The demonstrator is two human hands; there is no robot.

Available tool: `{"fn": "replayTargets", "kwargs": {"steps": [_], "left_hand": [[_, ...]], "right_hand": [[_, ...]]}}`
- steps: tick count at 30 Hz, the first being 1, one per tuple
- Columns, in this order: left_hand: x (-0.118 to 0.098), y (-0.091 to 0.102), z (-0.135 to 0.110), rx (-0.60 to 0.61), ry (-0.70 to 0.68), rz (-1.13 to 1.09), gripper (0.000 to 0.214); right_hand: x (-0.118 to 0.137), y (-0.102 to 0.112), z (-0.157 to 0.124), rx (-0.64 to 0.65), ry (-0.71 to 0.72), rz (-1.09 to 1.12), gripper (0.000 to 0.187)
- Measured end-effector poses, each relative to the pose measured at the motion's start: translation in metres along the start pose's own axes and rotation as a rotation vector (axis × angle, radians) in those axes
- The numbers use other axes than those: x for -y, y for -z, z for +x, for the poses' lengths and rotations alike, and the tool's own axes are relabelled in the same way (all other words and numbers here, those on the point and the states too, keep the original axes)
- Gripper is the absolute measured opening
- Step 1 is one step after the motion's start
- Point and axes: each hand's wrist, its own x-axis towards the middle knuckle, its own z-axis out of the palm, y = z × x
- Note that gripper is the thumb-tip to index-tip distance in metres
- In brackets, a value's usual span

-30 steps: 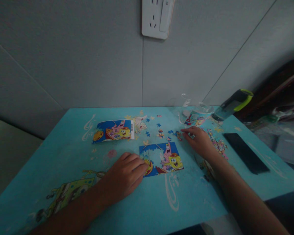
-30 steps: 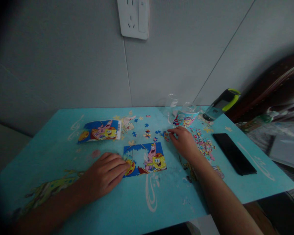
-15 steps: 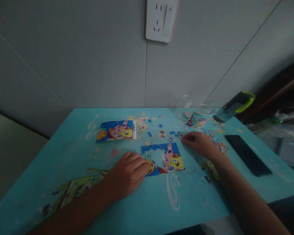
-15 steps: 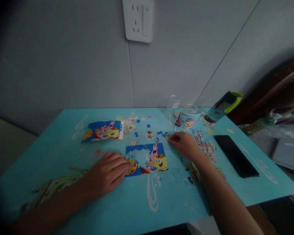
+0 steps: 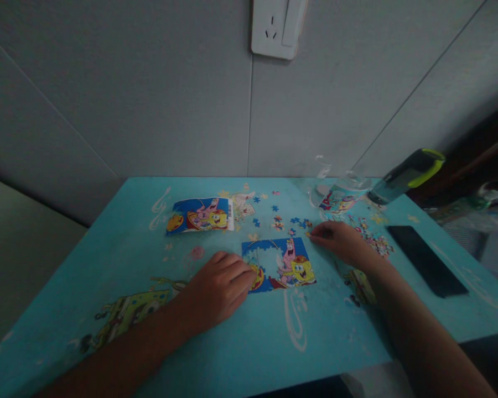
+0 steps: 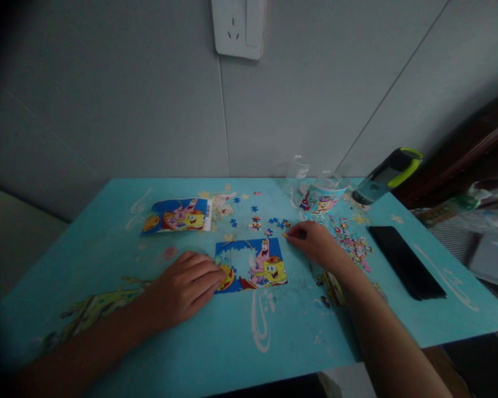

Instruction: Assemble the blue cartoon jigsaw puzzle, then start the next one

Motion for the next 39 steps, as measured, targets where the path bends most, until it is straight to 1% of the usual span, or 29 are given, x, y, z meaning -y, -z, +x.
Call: {"fn": "replayTargets", "kwargs": {"steps": [7,10,12,13,15,18,19,21,26,32,37,39], "left_hand": [[0.001,-0.001,-0.002,0.010,0.004,0.016,0.018],[0.001,-0.002,-0.003,0.015,0.009,0.019,0.018],[0.001,-0.002,-0.003,0.004,0.002,0.018,0.019],[0.001,-0.002,-0.002,0.001,0.000,0.017,0.019],[0.001,-0.001,-0.002,0.004,-0.001,0.018,0.020],[0.000,0.001,0.000,0.002,0.001,0.020,0.018],[0.000,0.002,0.000,-0.002,0.000,0.021,0.018],[-0.001,0.002,0.001,-0.010,-0.002,0.021,0.017],[-0.002,0.004,0.002,-0.015,-0.009,0.018,0.018],[-0.001,0.002,0.001,0.008,0.005,0.010,0.019],[-0.001,0.001,0.000,0.014,0.007,0.012,0.020],[-0.001,0.001,0.000,0.012,0.008,0.012,0.020]], "right_hand": [[0.005,0.003,-0.002,-0.008,0.082,0.064,0.017],[0.011,0.003,-0.004,-0.050,0.146,0.168,0.019],[0.019,0.002,-0.008,-0.046,0.220,0.273,0.020],[0.024,0.002,-0.011,-0.019,0.258,0.333,0.020],[0.034,-0.002,-0.016,0.085,0.294,0.471,0.019],[0.045,-0.009,-0.023,0.260,0.225,0.683,0.020],[0.046,-0.012,-0.024,0.291,0.195,0.733,0.022],[0.045,-0.016,-0.024,0.310,0.159,0.792,0.024],[0.041,-0.016,-0.022,0.289,0.172,0.782,0.020],[0.048,-0.012,-0.024,0.268,0.247,0.646,0.023],[0.051,-0.010,-0.024,0.237,0.270,0.559,0.025],[0.051,-0.010,-0.024,0.227,0.255,0.545,0.026]]}}
